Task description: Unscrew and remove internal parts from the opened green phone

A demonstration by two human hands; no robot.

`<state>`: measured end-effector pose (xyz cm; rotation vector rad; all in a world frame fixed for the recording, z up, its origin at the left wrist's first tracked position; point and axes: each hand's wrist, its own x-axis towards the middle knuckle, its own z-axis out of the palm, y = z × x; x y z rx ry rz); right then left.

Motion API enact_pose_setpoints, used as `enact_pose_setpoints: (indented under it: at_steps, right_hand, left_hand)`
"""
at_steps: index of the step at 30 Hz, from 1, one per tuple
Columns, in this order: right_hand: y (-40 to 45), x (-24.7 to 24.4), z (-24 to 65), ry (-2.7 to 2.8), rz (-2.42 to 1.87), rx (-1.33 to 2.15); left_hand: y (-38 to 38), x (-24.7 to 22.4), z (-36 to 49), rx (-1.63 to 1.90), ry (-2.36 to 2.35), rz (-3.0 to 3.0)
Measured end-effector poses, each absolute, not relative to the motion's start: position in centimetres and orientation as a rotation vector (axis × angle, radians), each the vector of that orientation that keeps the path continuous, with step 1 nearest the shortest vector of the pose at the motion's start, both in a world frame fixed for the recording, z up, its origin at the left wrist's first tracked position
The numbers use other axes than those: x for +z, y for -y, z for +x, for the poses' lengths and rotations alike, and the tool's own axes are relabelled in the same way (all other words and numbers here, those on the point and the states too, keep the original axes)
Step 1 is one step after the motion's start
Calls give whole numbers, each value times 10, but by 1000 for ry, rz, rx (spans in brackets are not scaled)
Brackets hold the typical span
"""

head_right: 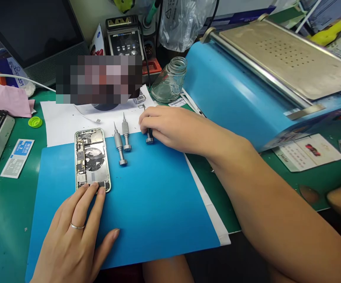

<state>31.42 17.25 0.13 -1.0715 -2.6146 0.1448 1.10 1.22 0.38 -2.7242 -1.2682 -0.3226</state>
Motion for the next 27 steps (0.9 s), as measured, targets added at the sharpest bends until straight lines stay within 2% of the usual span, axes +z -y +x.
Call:
enact_pose_setpoints:
  at_steps: [11,27]
  right_hand:
    - [-164,10,297,2518,-986,67]
    - [-158,-1,278,2557,-939,135]
  left_hand:
    - [-12,4,13,-334,1278,-2709]
    - [-11,2,14,-393,1320,-2696]
